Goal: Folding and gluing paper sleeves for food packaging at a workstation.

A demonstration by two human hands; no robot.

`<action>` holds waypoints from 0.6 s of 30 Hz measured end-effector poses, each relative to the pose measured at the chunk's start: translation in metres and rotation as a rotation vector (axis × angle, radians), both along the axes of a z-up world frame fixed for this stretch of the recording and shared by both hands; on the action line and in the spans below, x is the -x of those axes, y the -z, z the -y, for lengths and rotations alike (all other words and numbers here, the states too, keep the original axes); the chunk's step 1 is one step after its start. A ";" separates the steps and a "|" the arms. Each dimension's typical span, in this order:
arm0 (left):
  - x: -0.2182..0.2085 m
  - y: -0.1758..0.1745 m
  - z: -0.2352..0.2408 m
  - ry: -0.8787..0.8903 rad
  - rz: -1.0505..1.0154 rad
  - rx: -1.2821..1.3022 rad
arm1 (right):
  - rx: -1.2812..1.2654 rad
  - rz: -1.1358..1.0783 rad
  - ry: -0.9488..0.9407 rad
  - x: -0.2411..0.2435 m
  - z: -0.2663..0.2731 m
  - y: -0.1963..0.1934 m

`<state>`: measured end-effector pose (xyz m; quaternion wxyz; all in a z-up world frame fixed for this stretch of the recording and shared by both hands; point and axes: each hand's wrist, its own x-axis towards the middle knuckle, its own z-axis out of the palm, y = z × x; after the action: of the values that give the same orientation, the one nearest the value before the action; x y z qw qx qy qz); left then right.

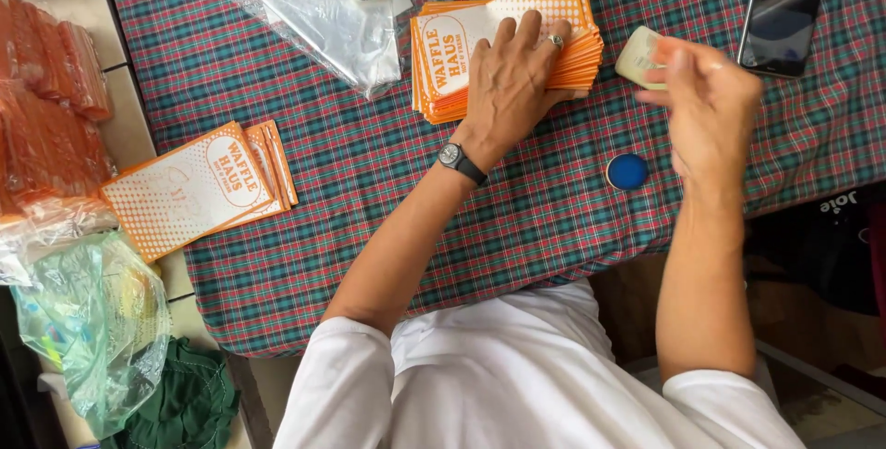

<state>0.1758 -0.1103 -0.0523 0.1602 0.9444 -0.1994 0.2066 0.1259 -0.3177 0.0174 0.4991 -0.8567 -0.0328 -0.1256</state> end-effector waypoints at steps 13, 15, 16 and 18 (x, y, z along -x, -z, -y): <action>-0.105 -0.003 -0.048 0.299 -0.211 0.085 | 0.283 -0.588 -0.014 -0.034 -0.061 -0.018; -0.112 -0.031 -0.045 0.312 -0.527 -0.001 | 0.277 -0.558 -0.031 -0.035 -0.061 -0.016; -0.115 -0.044 -0.044 0.304 -0.843 -0.097 | 0.272 -0.527 -0.069 -0.036 -0.061 -0.015; -0.121 -0.048 -0.042 0.252 -0.876 -0.165 | 0.280 -0.539 -0.042 -0.038 -0.061 -0.008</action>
<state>0.2967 -0.0681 -0.0046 0.1775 0.9207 -0.2416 -0.2497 0.1637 -0.2564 0.0257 0.3692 -0.9189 0.0660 0.1222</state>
